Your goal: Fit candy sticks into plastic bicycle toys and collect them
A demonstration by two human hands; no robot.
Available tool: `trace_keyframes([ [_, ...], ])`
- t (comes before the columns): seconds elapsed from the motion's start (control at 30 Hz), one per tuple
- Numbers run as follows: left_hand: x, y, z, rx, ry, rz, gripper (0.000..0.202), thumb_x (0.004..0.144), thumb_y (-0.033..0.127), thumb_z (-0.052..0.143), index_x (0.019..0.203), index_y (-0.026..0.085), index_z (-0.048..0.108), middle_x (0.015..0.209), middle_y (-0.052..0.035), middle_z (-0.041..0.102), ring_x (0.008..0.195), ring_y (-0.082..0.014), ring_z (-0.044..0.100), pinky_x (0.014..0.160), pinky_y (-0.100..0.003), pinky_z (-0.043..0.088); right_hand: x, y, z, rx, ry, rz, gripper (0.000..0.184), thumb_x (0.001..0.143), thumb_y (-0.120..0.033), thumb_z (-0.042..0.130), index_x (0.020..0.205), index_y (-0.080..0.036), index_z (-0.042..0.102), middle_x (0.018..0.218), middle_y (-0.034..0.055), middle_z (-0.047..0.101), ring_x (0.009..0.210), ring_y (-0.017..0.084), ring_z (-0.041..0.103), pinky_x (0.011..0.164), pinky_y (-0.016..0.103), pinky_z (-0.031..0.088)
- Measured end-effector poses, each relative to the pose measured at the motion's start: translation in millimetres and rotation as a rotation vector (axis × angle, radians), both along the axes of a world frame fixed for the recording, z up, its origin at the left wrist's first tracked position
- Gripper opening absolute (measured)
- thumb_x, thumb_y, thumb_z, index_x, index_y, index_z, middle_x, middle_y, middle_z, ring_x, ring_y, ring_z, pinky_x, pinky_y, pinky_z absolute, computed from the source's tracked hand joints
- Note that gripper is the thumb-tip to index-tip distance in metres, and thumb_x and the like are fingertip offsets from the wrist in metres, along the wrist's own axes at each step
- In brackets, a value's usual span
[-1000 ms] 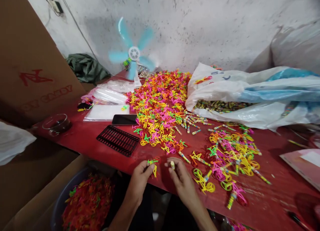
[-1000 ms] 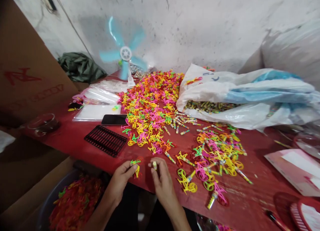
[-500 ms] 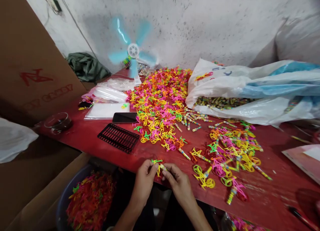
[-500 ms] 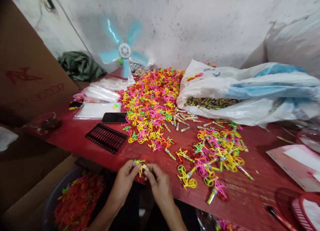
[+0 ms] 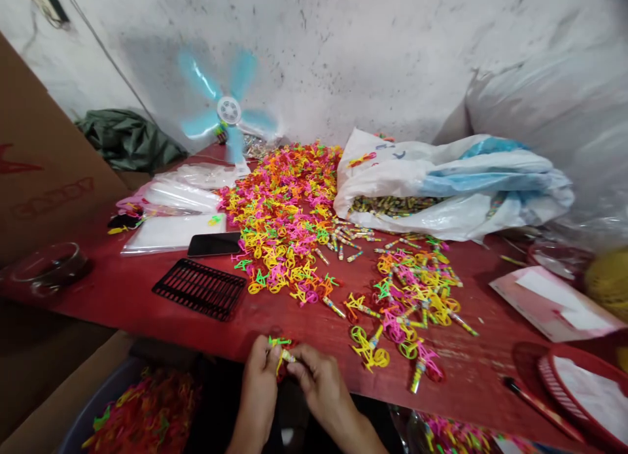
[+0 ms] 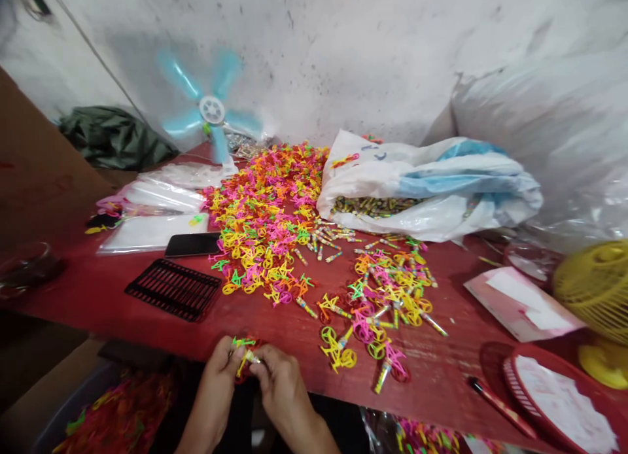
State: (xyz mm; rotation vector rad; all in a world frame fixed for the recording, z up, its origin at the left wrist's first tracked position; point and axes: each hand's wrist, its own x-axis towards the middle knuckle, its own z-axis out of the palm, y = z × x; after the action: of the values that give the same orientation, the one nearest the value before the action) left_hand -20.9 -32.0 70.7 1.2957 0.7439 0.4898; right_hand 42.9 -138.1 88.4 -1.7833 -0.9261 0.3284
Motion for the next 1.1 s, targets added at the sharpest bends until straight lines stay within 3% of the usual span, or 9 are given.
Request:
trace_keyframes([
  [0.1,1,-3,0.1,0.075,0.014,-0.049,0.045,0.067,0.060,0.062,0.062,0.019,0.046,0.060,0.0029,0.047,0.059,-0.0136,0.044,0.053,-0.023,0.037,-6,-4,-8.7,0.008,0.113,-0.034,0.017,0.088,-0.027,0.051,0.082,-0.019,0.064,0.072,0.0003,0.066,0.066,0.014,0.061,0.059,0.021,0.045],
  [0.23,21,-4,12.0,0.312,-0.030,-0.265,0.033,0.081,0.048,0.052,0.066,0.019,0.052,0.066,-0.0003,0.053,0.064,-0.0161,0.051,0.059,-0.026,0.043,12,-29,-5.3,-0.048,0.065,-0.127,0.020,0.090,-0.033,0.050,0.090,-0.021,0.066,0.079,0.0026,0.069,0.070,0.017,0.063,0.063,0.024,0.047],
  [0.3,39,0,17.5,0.527,-0.083,-0.325,0.025,0.087,0.039,0.046,0.079,0.019,0.060,0.079,-0.0038,0.059,0.075,-0.0182,0.056,0.070,-0.030,0.047,36,-52,3.7,-0.086,-0.080,-0.298,0.024,0.091,-0.037,0.047,0.096,-0.022,0.066,0.086,0.0055,0.070,0.076,0.020,0.064,0.068,0.028,0.049],
  [0.4,69,9,16.4,0.917,-0.070,-0.257,0.021,0.088,0.025,0.045,0.102,0.020,0.061,0.101,-0.0079,0.061,0.096,-0.0221,0.056,0.087,-0.038,0.047,80,-94,20.4,-0.182,-0.416,-0.618,0.031,0.090,-0.040,0.044,0.097,-0.020,0.066,0.090,0.0105,0.068,0.081,0.025,0.062,0.073,0.038,0.048],
  [0.53,91,17,2.2,1.117,0.047,-0.184,0.021,0.079,0.009,0.051,0.094,0.019,0.063,0.095,-0.0075,0.059,0.094,-0.0256,0.053,0.085,-0.043,0.046,111,-109,30.2,-0.397,-0.795,-0.943,0.030,0.086,-0.032,0.045,0.101,-0.017,0.067,0.108,0.0173,0.062,0.100,0.035,0.052,0.082,0.051,0.040],
  [0.6,88,17,-3.7,1.129,0.066,-0.193,0.020,0.079,0.007,0.049,0.087,0.019,0.063,0.088,-0.0067,0.058,0.088,-0.0245,0.053,0.081,-0.041,0.046,107,-88,24.2,-0.378,-0.865,-0.890,0.027,0.086,-0.025,0.045,0.102,-0.019,0.066,0.108,0.0160,0.060,0.098,0.032,0.051,0.081,0.048,0.040],
  [0.77,59,21,-10.6,1.143,0.077,-0.216,0.023,0.082,0.009,0.045,0.091,0.020,0.063,0.091,-0.0064,0.058,0.087,-0.0221,0.054,0.078,-0.037,0.048,80,-18,-2.7,-0.368,-0.807,-0.538,0.020,0.086,-0.014,0.047,0.094,-0.021,0.063,0.090,0.0103,0.062,0.085,0.027,0.051,0.075,0.040,0.040],
  [0.9,40,29,-15.4,1.047,-0.001,-0.224,0.026,0.081,0.010,0.044,0.094,0.020,0.064,0.094,-0.0069,0.057,0.088,-0.0206,0.056,0.079,-0.036,0.051,88,-14,-9.8,-0.333,-0.662,-0.501,0.017,0.088,-0.017,0.043,0.084,-0.020,0.059,0.081,0.0099,0.062,0.078,0.027,0.054,0.072,0.039,0.041],
  [1.1,26,26,-11.3,0.977,-0.102,-0.138,0.026,0.088,0.014,0.041,0.099,0.020,0.064,0.097,-0.0073,0.058,0.091,-0.0172,0.059,0.079,-0.028,0.053,80,-13,5.7,-0.014,-0.165,-0.400,0.027,0.090,-0.040,0.042,0.100,-0.019,0.055,0.094,0.0093,0.063,0.085,0.022,0.059,0.075,0.033,0.046],
])
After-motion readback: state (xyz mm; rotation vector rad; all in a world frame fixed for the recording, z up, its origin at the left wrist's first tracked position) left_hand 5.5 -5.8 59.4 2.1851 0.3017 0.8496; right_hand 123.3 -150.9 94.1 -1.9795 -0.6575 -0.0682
